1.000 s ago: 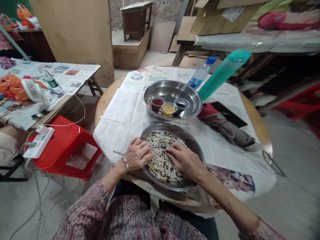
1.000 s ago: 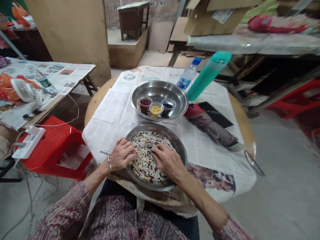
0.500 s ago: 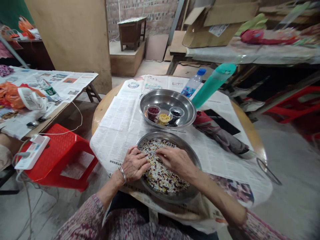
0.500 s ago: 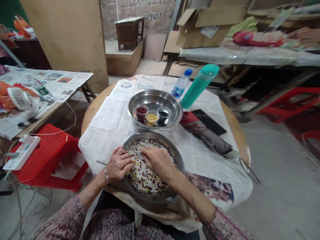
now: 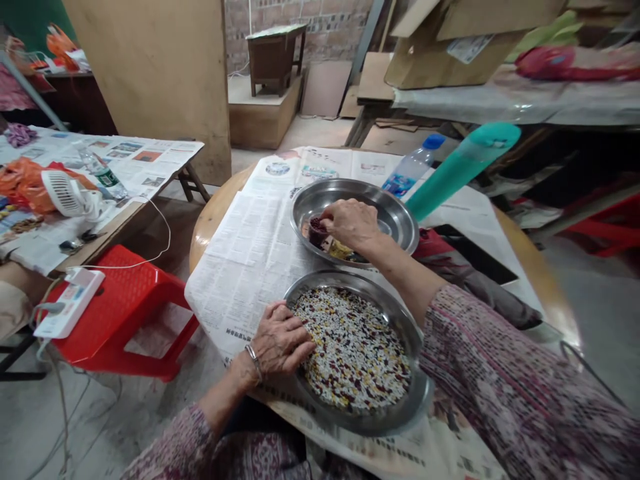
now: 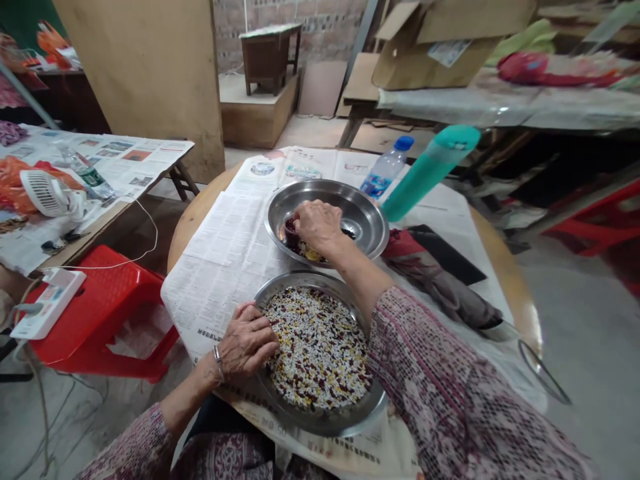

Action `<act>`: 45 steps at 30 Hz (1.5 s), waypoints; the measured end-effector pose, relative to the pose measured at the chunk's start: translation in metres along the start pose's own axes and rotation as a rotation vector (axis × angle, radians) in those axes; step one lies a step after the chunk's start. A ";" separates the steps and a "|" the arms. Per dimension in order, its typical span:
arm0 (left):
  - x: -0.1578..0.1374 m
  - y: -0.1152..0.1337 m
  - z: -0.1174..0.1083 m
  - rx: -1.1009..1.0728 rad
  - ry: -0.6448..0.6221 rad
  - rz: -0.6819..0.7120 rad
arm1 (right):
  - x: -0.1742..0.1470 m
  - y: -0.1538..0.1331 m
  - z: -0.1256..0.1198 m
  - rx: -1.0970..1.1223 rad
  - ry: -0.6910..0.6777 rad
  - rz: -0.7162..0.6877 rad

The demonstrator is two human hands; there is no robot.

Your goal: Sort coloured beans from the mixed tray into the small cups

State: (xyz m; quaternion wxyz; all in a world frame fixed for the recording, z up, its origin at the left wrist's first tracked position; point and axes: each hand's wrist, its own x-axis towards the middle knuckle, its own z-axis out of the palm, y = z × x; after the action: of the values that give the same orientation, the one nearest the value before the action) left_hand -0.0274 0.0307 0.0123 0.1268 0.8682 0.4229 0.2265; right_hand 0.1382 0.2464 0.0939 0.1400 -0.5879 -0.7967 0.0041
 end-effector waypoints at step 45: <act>-0.003 -0.004 0.008 -0.124 0.166 -0.076 | -0.199 -0.039 0.051 0.353 -0.077 -0.444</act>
State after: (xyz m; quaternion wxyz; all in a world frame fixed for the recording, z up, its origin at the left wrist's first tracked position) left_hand -0.0276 0.0300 0.0027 0.1535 0.8202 0.4499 0.3184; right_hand 0.1432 0.0560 0.0081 0.2075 -0.3651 -0.8976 0.1343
